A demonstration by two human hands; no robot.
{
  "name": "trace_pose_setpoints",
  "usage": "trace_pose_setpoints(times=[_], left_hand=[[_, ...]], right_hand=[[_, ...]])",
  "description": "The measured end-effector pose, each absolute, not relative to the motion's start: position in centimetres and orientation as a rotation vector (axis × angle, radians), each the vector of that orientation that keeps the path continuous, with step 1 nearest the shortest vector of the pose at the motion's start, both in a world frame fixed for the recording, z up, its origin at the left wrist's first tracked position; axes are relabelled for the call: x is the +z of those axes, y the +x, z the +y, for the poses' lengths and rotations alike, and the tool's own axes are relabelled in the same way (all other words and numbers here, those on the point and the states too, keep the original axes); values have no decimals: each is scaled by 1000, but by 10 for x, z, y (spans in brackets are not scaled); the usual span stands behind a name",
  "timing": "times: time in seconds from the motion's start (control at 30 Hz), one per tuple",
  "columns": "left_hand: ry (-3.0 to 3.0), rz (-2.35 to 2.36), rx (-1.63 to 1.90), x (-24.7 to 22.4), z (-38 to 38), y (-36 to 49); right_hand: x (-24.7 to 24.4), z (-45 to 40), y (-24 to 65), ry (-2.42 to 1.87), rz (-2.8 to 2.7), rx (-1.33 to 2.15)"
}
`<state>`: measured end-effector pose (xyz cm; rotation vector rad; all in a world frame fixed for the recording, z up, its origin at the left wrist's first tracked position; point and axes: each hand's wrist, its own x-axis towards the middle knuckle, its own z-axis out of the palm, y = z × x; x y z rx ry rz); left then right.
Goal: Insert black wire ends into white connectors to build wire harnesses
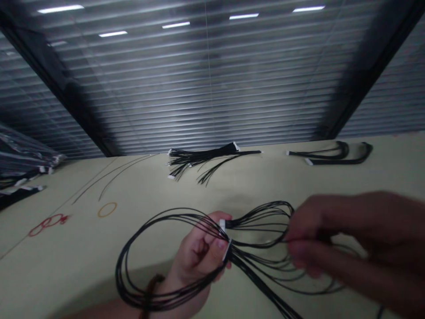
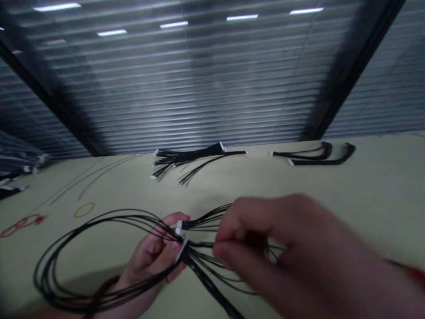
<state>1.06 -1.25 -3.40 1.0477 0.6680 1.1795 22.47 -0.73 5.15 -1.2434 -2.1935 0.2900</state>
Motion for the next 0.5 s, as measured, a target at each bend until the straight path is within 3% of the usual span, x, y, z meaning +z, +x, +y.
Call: trace_pose_setpoints(times=[0.13, 0.5], left_hand=[[1089, 527, 1193, -36, -14, 9], [1043, 539, 1135, -27, -20, 11]], right_hand=[[30, -22, 207, -961, -2420, 22], [34, -18, 191, -808, -2399, -115]])
